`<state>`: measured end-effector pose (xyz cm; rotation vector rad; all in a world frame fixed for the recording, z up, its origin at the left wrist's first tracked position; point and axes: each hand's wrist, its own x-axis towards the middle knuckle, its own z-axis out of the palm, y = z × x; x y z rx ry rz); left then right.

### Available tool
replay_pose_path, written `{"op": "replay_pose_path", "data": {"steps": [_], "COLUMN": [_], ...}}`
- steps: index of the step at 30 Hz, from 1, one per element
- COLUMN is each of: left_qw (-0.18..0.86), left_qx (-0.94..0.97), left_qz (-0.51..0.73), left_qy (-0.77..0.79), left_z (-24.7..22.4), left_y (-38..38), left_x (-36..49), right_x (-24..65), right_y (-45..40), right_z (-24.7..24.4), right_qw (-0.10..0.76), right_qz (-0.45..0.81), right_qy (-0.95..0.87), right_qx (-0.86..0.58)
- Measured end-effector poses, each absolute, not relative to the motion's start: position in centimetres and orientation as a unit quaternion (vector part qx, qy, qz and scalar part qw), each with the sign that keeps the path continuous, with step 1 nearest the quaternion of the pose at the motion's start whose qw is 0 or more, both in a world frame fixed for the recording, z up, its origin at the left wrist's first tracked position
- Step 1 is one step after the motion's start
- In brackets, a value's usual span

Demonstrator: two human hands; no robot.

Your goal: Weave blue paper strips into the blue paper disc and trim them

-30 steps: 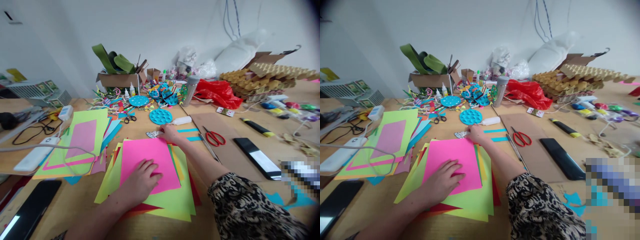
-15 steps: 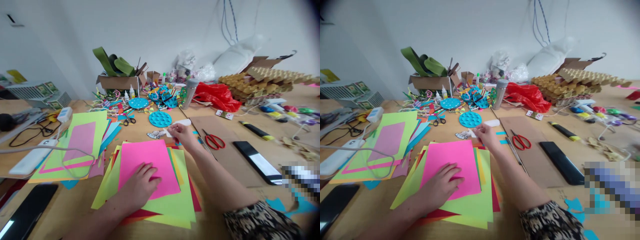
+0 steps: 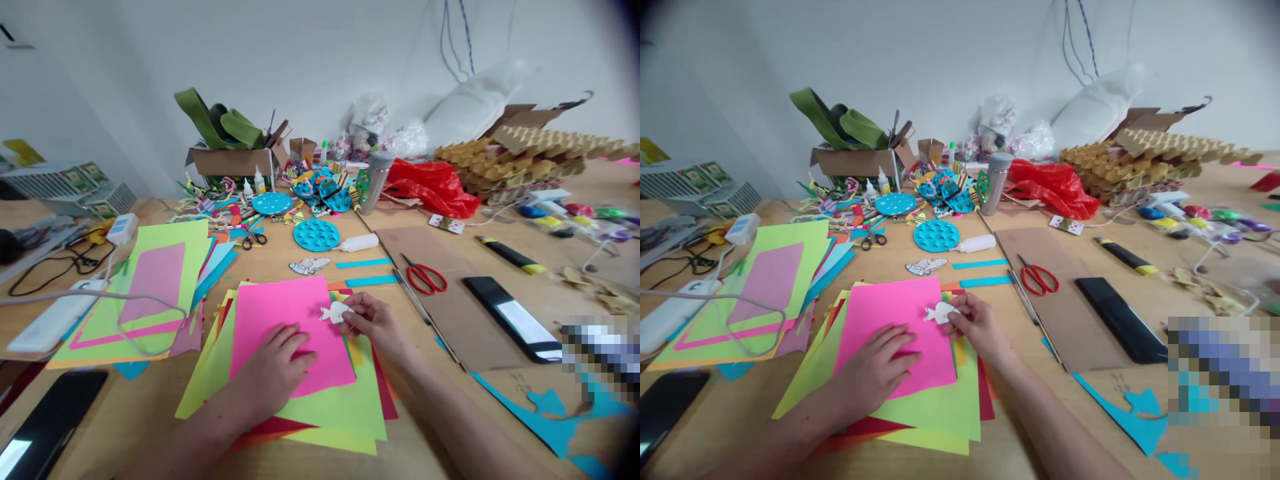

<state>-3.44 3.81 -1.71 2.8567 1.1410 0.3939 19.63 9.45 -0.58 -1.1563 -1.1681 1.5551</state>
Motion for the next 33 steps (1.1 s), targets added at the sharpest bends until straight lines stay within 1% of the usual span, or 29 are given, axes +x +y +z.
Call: {"op": "replay_pose_path", "data": {"steps": [4,9,13,16,19,22,24,27,29,33], "left_qw": [0.03,0.049,0.074,0.083,0.086,0.082,0.078,0.071,0.07,0.066], "left_qx": [0.92,0.921,0.921,0.923,0.924,0.924,0.925,0.926,0.927,0.929], "left_qz": [0.129,0.115,0.101,0.099,0.095,0.097,0.099,0.104,0.11,0.125], "left_qy": [0.37,0.37,0.368,0.362,0.361,0.361,0.358,0.355,0.352,0.343], "left_z": [-1.4,-0.7,-0.4,-0.4,-0.5,-0.4,-0.3,-0.3,-0.3,-0.4], "left_y": [3.9,3.9,3.8,3.8,3.7,3.7,3.7,3.8,3.8,3.7], "left_x": [-3.4,-3.4,-3.6,-3.8,-3.8,-3.8,-3.8,-3.8,-3.8,-3.7], "right_x": [19.9,19.9,20.0,20.3,20.4,19.9,19.6,19.7,20.3,21.2], "right_y": [9.4,9.3,9.3,9.1,8.5,7.9,7.7,8.0,8.3,8.6], "right_z": [-0.5,-0.4,-0.4,0.1,1.0,1.4,1.3,1.0,0.9,0.5], "right_qw": [0.479,0.489,0.5,0.454,0.349,0.256,0.237,0.243,0.227,0.158], "right_qz": [0.571,0.595,0.578,0.559,0.527,0.451,0.387,0.318,0.302,0.291], "right_qy": [-0.472,-0.453,-0.488,-0.571,-0.674,-0.78,-0.836,-0.871,-0.875,-0.881], "right_qx": [-0.471,-0.448,-0.421,-0.395,-0.382,-0.35,-0.309,-0.286,-0.303,-0.337]}}
